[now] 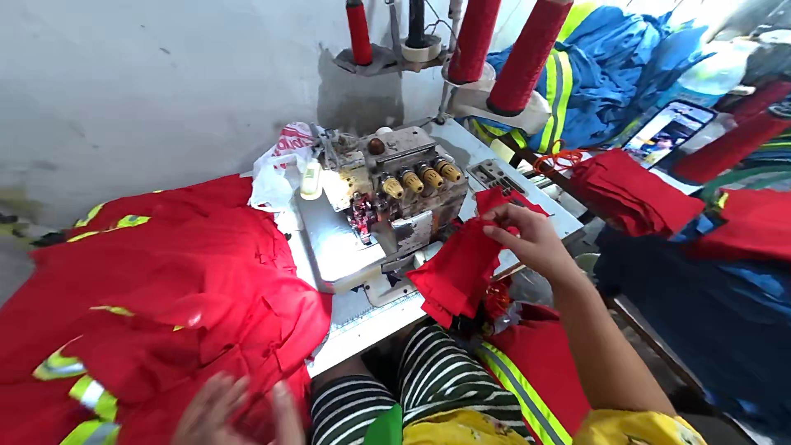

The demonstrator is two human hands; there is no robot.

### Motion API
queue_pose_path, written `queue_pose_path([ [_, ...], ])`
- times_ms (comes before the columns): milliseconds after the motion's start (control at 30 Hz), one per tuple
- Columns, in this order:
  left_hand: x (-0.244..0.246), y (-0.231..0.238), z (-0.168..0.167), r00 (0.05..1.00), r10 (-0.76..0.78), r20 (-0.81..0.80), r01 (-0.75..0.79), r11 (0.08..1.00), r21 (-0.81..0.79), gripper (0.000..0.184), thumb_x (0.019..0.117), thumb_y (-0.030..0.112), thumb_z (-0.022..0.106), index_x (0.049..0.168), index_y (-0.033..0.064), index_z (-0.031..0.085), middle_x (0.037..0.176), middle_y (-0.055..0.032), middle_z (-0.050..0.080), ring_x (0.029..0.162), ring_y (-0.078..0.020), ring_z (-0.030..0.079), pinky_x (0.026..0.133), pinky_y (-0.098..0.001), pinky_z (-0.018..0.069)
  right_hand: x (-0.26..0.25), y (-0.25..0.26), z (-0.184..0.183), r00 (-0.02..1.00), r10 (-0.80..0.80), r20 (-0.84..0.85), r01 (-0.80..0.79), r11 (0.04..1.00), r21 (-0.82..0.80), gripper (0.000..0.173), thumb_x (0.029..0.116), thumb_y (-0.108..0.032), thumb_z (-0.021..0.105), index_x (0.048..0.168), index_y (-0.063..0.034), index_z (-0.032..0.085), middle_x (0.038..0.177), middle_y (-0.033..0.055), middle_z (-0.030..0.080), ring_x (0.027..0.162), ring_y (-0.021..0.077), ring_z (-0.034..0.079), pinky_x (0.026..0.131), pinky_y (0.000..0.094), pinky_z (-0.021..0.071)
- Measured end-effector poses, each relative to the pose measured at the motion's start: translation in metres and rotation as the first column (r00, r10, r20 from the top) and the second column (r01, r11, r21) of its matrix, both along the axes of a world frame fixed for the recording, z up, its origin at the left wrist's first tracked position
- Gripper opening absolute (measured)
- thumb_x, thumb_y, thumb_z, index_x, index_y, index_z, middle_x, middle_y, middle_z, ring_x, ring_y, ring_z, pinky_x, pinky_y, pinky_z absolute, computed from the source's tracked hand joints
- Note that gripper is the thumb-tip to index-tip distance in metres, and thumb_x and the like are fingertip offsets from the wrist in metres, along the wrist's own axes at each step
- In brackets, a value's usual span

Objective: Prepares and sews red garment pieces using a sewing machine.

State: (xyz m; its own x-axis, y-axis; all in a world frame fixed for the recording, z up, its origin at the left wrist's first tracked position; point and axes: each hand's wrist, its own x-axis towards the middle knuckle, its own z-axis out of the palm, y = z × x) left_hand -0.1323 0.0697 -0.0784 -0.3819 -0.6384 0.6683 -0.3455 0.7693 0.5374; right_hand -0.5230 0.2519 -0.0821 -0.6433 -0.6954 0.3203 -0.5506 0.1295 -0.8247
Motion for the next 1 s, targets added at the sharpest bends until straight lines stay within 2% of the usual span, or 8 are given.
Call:
queue_pose_path([
  [133, -0.075, 0.024, 0.002, 0.92, -0.373, -0.116, 0.39, 0.898, 0.203, 0.018, 0.0978, 0.019, 0.062, 0.104, 0.0017, 0.066, 0.113, -0.0106, 0.067, 0.112, -0.0088, 0.063, 0.095, -0.0237, 0.0526, 0.041, -0.005, 0.034, 0.945, 0.285, -0.163, -0.299, 0.951, -0.073, 0.026, 0.0992, -0.028, 0.061, 0.107, -0.0053, 0.07, 0.105, -0.0027, 0.071, 0.099, -0.0026, 0.064, 0.091, 0.0211, 0.0543],
  [233, -0.127, 0.026, 0.009, 0.743, -0.645, -0.181, 0.65, 0.629, 0.426, 0.032, 0.1035, 0.017, 0.052, 0.115, -0.0057, 0.07, 0.112, -0.017, 0.071, 0.111, -0.022, 0.065, 0.099, -0.039, 0.0499, 0.067, -0.029, 0.048, 0.855, 0.412, -0.316, -0.445, 0.895, -0.037, 0.027, 0.1, -0.029, 0.058, 0.104, -0.006, 0.071, 0.103, 0.0031, 0.071, 0.1, 0.0002, 0.064, 0.091, 0.0195, 0.0524],
  [333, -0.164, 0.022, 0.011, 0.661, -0.652, -0.37, 0.702, 0.365, 0.611, 0.036, 0.1072, 0.014, 0.044, 0.119, -0.0141, 0.063, 0.109, -0.0211, 0.068, 0.102, -0.0162, 0.065, 0.096, -0.0335, 0.0504, 0.073, -0.05, 0.041, 0.861, 0.389, -0.327, -0.425, 0.904, -0.045, 0.027, 0.096, -0.025, 0.059, 0.1, -0.0016, 0.071, 0.098, 0.0057, 0.071, 0.092, -0.0007, 0.064, 0.084, 0.0171, 0.0537],
  [533, -0.176, 0.019, -0.019, 0.762, -0.506, -0.405, 0.635, 0.456, 0.624, 0.025, 0.103, 0.01, 0.054, 0.1, -0.0089, 0.07, 0.093, -0.0113, 0.07, 0.087, -0.0058, 0.063, 0.086, -0.0261, 0.0513, 0.058, -0.045, 0.01, 0.943, 0.331, -0.012, -0.331, 0.943, -0.041, 0.026, 0.0927, -0.017, 0.062, 0.109, 0.0033, 0.067, 0.101, 0.0004, 0.071, 0.089, -0.0035, 0.066, 0.081, 0.0163, 0.0566],
  [700, -0.189, 0.023, -0.003, 0.746, -0.609, -0.27, 0.616, 0.477, 0.627, 0.026, 0.1019, 0.015, 0.057, 0.1, -0.0066, 0.072, 0.1, -0.0126, 0.063, 0.097, -0.0114, 0.058, 0.09, -0.0259, 0.0462, -0.017, -0.001, -0.012, 0.983, -0.172, -0.068, 0.177, 0.98, 0.088, 0.041, 0.0997, -0.018, 0.059, 0.124, 0.0145, 0.059, 0.118, 0.0318, 0.065, 0.102, 0.0345, 0.066, 0.089, 0.0477, 0.0541],
  [767, -0.208, 0.033, 0.014, 0.689, -0.695, -0.208, 0.675, 0.511, 0.532, 0.026, 0.1, 0.013, 0.06, 0.106, -0.0066, 0.075, 0.11, -0.0228, 0.064, 0.112, -0.0275, 0.056, 0.101, -0.0385, 0.042, -0.057, 0.015, -0.027, 0.911, -0.396, -0.113, 0.411, 0.887, 0.21, 0.038, 0.1015, -0.014, 0.058, 0.124, 0.0167, 0.06, 0.118, 0.0382, 0.062, 0.109, 0.0468, 0.064, 0.097, 0.0575, 0.0482],
  [833, -0.233, 0.043, 0.029, 0.629, -0.762, -0.151, 0.73, 0.514, 0.45, 0.027, 0.1014, 0.016, 0.059, 0.11, -0.0033, 0.077, 0.11, -0.0239, 0.064, 0.116, -0.035, 0.055, 0.104, -0.047, 0.0406, -0.088, 0.029, -0.039, 0.878, -0.462, -0.124, 0.47, 0.786, 0.401, 0.041, 0.1019, -0.015, 0.058, 0.127, 0.0167, 0.058, 0.126, 0.0409, 0.059, 0.121, 0.0548, 0.056, 0.106, 0.0652, 0.0397],
  [1000, -0.281, 0.044, 0.027, 0.539, -0.839, -0.066, 0.741, 0.435, 0.512, 0.03, 0.1062, 0.011, 0.05, 0.113, -0.0102, 0.071, 0.107, -0.0218, 0.067, 0.103, -0.0268, 0.064, 0.096, -0.0386, 0.0491, -0.11, 0.036, -0.062, 0.898, -0.403, -0.176, 0.435, 0.754, 0.493, 0.039, 0.1032, -0.022, 0.059, 0.12, 0.0123, 0.067, 0.12, 0.0386, 0.063, 0.121, 0.0556, 0.056, 0.107, 0.0666, 0.0385],
])
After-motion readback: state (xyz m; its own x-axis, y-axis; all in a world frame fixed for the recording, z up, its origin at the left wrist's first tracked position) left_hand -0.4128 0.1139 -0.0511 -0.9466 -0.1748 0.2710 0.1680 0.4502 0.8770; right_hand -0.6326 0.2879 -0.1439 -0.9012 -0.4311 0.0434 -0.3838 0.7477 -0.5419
